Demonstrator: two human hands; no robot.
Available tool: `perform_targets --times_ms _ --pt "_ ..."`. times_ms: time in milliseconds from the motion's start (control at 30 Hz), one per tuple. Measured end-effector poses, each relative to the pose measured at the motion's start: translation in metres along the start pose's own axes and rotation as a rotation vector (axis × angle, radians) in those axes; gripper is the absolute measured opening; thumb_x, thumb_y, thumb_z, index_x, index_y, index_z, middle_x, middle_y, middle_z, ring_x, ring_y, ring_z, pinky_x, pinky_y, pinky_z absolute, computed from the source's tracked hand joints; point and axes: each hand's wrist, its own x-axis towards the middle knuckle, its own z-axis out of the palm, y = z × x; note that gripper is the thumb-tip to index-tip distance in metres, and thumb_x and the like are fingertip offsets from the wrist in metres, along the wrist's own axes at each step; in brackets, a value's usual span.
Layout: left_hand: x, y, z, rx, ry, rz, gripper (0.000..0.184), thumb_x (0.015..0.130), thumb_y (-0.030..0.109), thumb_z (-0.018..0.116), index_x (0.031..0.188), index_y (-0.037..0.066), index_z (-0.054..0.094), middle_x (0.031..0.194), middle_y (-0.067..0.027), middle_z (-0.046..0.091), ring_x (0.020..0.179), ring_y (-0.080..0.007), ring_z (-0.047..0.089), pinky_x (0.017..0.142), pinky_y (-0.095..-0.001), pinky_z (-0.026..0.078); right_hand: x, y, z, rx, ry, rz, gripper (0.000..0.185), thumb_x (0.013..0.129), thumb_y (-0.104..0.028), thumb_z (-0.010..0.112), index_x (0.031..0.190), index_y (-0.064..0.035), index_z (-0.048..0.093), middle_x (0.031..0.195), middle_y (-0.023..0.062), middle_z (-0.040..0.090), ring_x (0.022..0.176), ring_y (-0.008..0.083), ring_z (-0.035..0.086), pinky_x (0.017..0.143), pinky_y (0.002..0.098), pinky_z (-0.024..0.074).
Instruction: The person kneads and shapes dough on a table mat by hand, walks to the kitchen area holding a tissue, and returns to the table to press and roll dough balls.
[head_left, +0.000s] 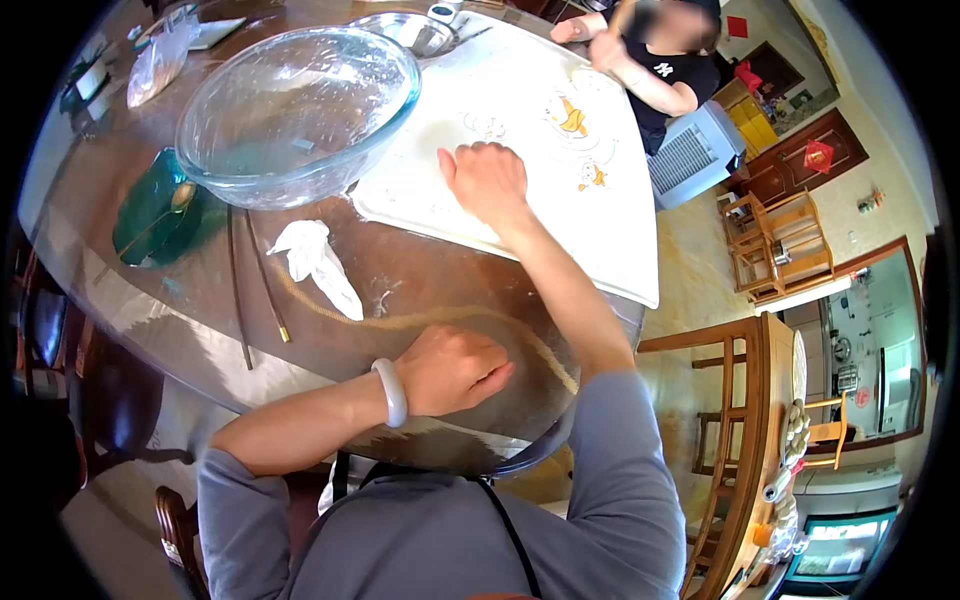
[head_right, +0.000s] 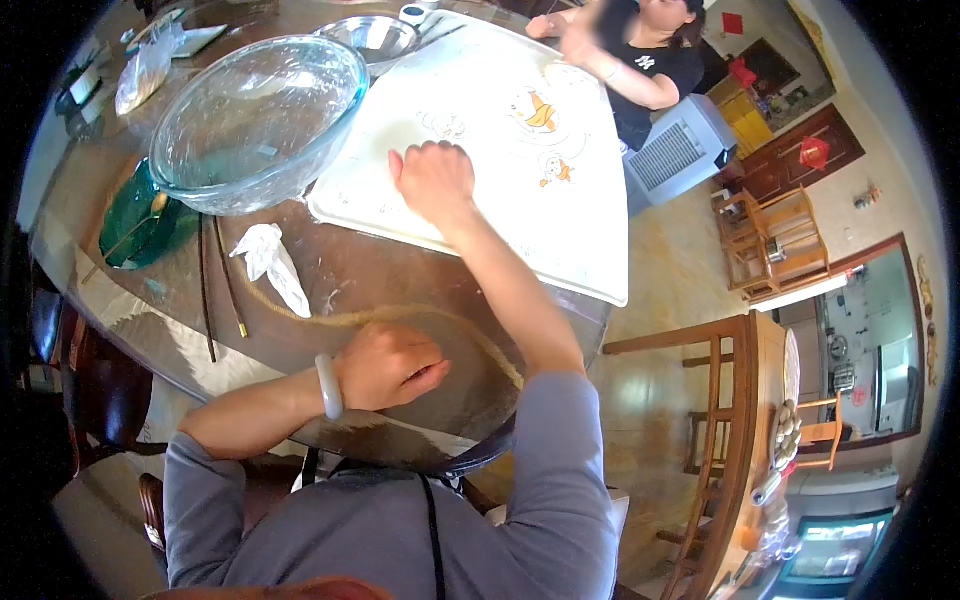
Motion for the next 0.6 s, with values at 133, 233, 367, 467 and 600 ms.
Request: perform_targets --times_ms 133,233,367,467,600 --pt "0.001 0.001 0.000 0.001 0.021 -0.004 0.019 0.081 0.011 0.060 0.065 0.003 0.057 0.059 -0.0124 0.054 0.056 -0.0309 0.055 0.053 -0.0420 0.043 0.021 0.007 0.005 -0.012 -0.076 0.126 0.049 0.094 -0.040 0.043 0.078 -0.0022 0.070 0.077 0.0199 0.067 0.074 0.0350 0.066 0.069 0.0444 0.0521" --pt "0.003 0.000 -0.001 0.010 0.023 0.027 0.021 0.082 0.012 0.059 0.063 0.003 0.056 0.059 -0.0139 0.053 0.055 -0.0323 0.054 0.053 -0.0432 0.042 0.016 0.004 -0.002 -0.016 -0.057 0.130 0.050 0.093 -0.042 0.042 0.081 -0.0030 0.070 0.076 0.0202 0.066 0.074 0.0345 0.066 0.070 0.0450 0.0516" --pt "0.001 0.003 -0.008 0.057 0.031 0.016 0.022 0.083 0.013 0.059 0.064 0.002 0.055 0.059 -0.0149 0.053 0.056 -0.0340 0.054 0.053 -0.0440 0.042 -0.003 0.005 -0.010 0.075 0.033 0.186 0.053 0.092 -0.047 0.041 0.080 -0.0046 0.070 0.072 0.0189 0.066 0.073 0.0327 0.066 0.071 0.0440 0.0512" --pt "0.001 0.000 -0.013 0.083 0.032 -0.007 0.022 0.083 0.013 0.058 0.064 0.002 0.055 0.059 -0.0150 0.053 0.057 -0.0348 0.054 0.053 -0.0442 0.042 -0.016 0.016 -0.025 0.359 0.160 0.181 0.054 0.091 -0.050 0.042 0.075 -0.0061 0.068 0.071 0.0156 0.066 0.069 0.0334 0.065 0.069 0.0431 0.0509" --pt "0.000 0.002 -0.012 0.068 0.057 0.017 0.022 0.083 0.013 0.059 0.065 0.003 0.055 0.059 -0.0143 0.054 0.057 -0.0346 0.054 0.053 -0.0444 0.042 -0.042 0.015 -0.062 0.407 0.109 0.195 0.048 0.091 -0.047 0.048 0.071 -0.0063 0.065 0.070 0.0128 0.066 0.074 0.0319 0.065 0.064 0.0415 0.0497"
